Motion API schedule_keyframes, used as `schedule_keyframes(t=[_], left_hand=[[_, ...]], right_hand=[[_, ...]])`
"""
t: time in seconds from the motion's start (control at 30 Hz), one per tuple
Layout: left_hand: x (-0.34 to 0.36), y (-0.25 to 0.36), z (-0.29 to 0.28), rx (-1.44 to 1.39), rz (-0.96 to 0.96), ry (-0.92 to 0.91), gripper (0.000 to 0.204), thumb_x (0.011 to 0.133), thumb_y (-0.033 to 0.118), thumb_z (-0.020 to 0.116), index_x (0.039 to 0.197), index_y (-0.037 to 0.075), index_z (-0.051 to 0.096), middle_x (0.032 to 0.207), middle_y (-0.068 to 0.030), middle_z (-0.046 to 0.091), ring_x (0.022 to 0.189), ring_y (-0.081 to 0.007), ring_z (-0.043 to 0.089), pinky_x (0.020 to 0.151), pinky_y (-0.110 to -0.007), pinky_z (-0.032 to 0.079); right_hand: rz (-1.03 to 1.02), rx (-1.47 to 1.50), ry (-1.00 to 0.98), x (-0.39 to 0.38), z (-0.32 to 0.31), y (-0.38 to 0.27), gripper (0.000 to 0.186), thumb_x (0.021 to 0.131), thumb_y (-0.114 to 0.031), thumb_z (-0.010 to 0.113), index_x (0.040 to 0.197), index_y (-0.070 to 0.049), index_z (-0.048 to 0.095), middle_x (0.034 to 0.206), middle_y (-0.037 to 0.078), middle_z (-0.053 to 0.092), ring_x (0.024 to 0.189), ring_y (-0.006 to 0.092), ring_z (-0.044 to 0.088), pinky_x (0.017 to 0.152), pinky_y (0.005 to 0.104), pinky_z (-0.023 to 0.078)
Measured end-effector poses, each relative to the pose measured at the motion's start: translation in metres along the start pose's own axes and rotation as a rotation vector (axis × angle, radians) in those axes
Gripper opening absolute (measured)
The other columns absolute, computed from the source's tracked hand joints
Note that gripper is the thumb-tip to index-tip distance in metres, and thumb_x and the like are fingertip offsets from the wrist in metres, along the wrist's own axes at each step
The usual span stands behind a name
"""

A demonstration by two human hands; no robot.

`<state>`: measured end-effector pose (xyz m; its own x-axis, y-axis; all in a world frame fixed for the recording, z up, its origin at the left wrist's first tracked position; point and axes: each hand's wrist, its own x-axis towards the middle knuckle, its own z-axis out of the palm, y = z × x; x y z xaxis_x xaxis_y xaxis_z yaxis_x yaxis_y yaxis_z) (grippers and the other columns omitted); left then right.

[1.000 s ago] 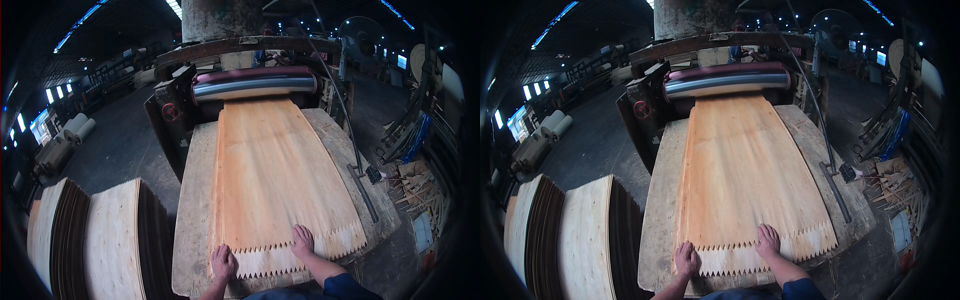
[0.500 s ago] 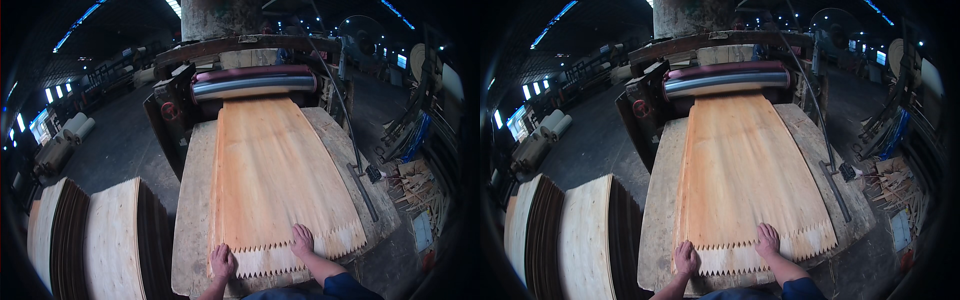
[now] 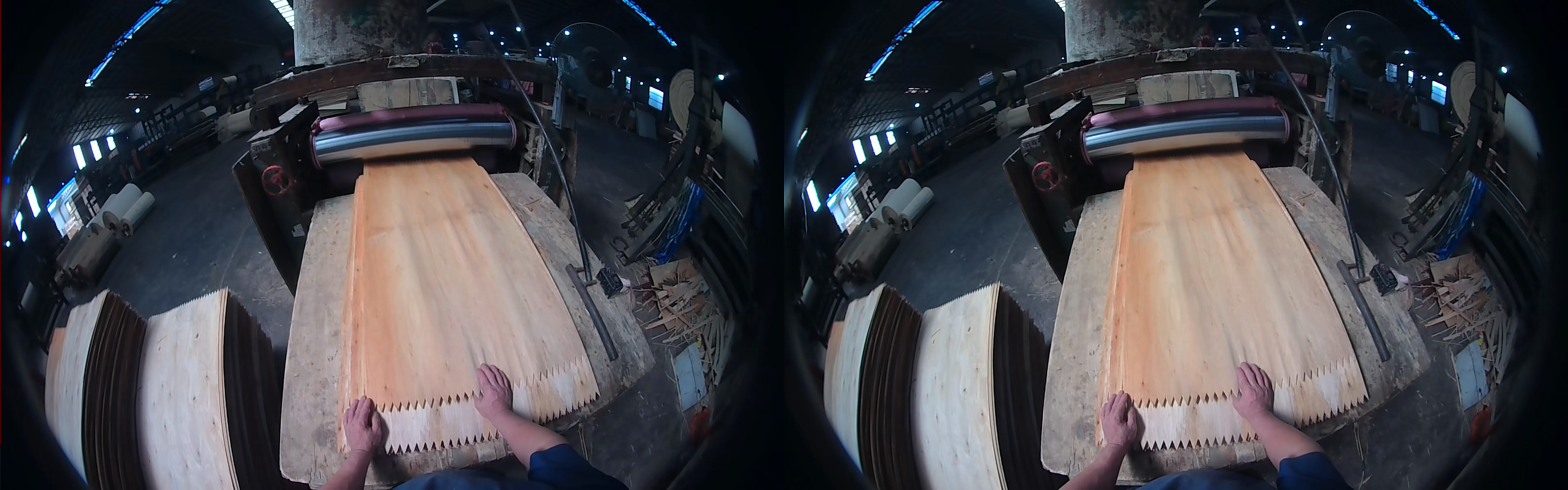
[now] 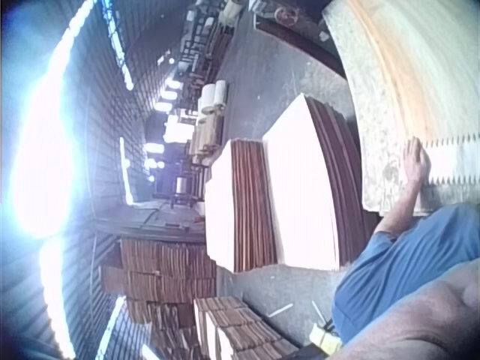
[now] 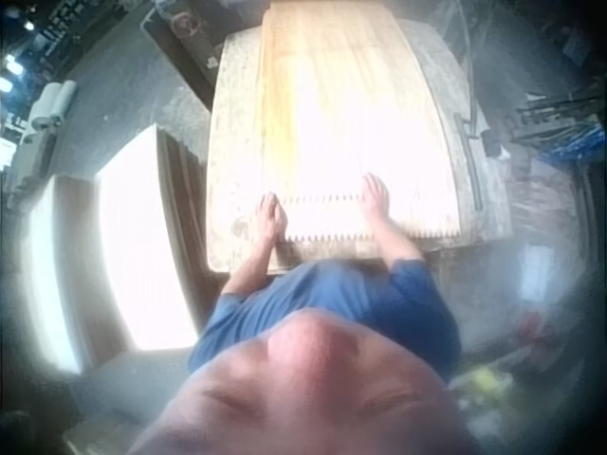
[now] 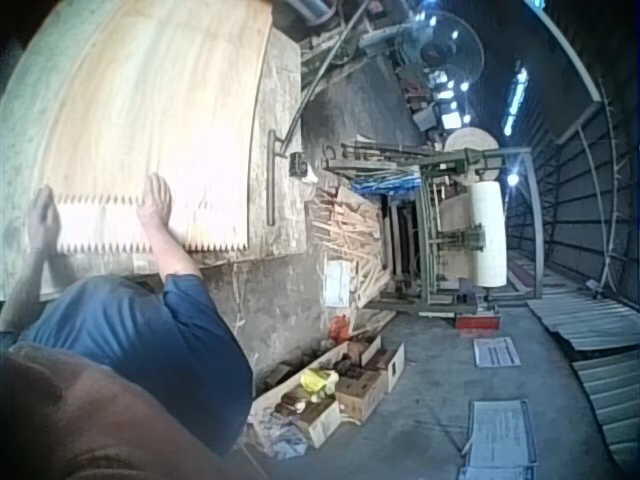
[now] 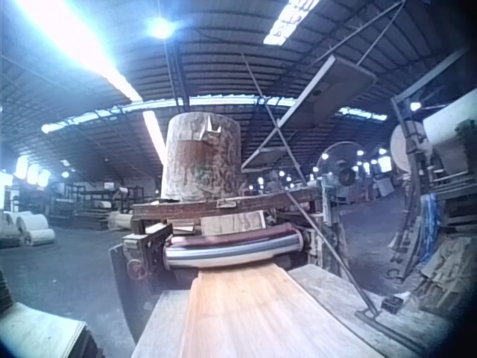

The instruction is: The person operates a machine lever, guides finger-jointed wood sheets through the roller machine by hand, and fetches another stack of wood sheets to feed into the machine before unbuckling a strap.

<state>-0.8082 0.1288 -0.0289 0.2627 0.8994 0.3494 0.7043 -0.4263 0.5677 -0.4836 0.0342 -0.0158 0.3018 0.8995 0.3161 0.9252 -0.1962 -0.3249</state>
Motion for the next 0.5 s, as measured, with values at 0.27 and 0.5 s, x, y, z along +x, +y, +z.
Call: schedule_keyframes(t=[0.27,0.5], left_hand=[[0.002,0.0008,-0.0012,0.002,0.001,0.008,0.04,0.085,0.02,0.06,0.123,0.007,0.059,0.132,-0.0114,0.057,0.126,-0.0323,0.047,0.108,-0.046,0.031],[0.0008,0.0016,-0.002,0.013,0.014,0.011,0.041,0.084,0.016,0.062,0.124,0.007,0.059,0.131,-0.0126,0.057,0.126,-0.0334,0.047,0.108,-0.045,0.033]], right_hand=[[0.004,0.005,0.001,0.0024,-0.0013,-0.0021,0.063,0.07,-0.02,0.073,0.127,-0.005,0.052,0.139,0.01,0.046,0.132,0.0296,0.038,0.112,0.0423,0.028],[-0.009,-0.014,0.03,-0.0005,0.0026,0.0017,0.064,0.068,-0.021,0.074,0.126,-0.007,0.053,0.138,0.008,0.046,0.131,0.0276,0.038,0.113,0.0426,0.028]])
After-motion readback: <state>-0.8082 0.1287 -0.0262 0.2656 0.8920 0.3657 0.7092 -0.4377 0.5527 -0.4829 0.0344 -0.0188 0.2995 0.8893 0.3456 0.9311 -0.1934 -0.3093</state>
